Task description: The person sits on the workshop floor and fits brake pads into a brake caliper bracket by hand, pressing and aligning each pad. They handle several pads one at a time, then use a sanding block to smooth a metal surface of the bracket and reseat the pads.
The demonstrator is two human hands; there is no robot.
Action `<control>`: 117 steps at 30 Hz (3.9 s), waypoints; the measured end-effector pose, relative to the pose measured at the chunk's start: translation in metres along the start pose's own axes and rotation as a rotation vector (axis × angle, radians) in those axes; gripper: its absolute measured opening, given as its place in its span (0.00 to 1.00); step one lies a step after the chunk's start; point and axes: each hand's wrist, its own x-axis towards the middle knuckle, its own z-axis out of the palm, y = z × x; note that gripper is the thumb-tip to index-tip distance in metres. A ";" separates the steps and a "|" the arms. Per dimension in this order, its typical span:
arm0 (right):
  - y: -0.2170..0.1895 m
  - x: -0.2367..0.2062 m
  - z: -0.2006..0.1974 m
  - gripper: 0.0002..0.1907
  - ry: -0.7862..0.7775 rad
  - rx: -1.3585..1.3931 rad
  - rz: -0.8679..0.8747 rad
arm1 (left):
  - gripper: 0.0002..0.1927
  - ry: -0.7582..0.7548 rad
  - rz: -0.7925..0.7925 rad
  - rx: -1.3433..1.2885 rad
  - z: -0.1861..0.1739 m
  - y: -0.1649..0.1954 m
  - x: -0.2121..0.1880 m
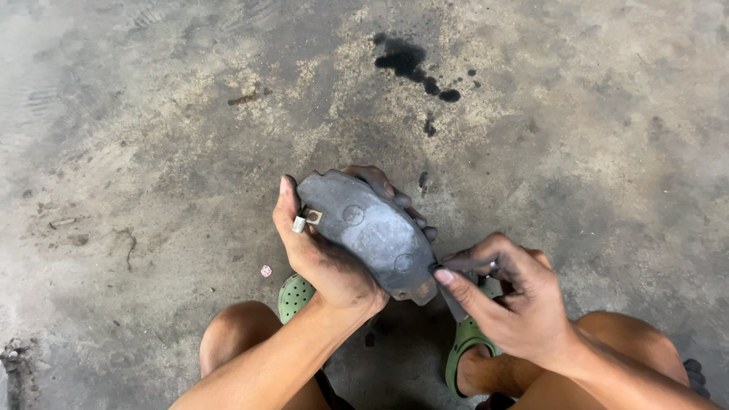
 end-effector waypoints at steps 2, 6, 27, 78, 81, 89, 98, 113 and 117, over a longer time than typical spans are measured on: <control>0.005 -0.003 0.003 0.06 -0.123 -0.024 -0.047 | 0.39 0.017 0.014 -0.007 -0.003 -0.002 0.000; 0.016 -0.003 0.009 0.04 -0.098 -0.038 -0.043 | 0.38 0.000 0.034 -0.061 -0.006 -0.006 0.001; -0.014 0.005 0.012 0.09 -0.095 -0.169 -0.126 | 0.37 -0.080 0.062 0.013 -0.013 -0.014 -0.001; -0.026 0.014 0.014 0.05 -0.178 -0.116 0.024 | 0.40 -0.382 0.284 0.313 -0.016 -0.020 -0.017; -0.023 0.012 0.019 0.05 -0.098 -0.026 0.199 | 0.40 -0.396 0.292 0.361 -0.015 -0.021 -0.020; -0.020 0.004 0.020 0.05 -0.239 -0.115 0.032 | 0.38 -0.345 0.302 0.249 -0.014 -0.012 -0.013; -0.030 0.018 0.002 0.14 -0.176 -0.075 -0.046 | 0.38 -0.380 0.336 0.229 -0.014 0.004 -0.007; -0.022 0.012 0.010 0.12 -0.166 -0.108 0.188 | 0.38 -0.344 0.376 0.231 -0.013 -0.008 -0.013; -0.024 0.011 0.016 0.12 -0.238 -0.039 0.143 | 0.38 -0.343 0.364 0.214 -0.013 -0.013 -0.015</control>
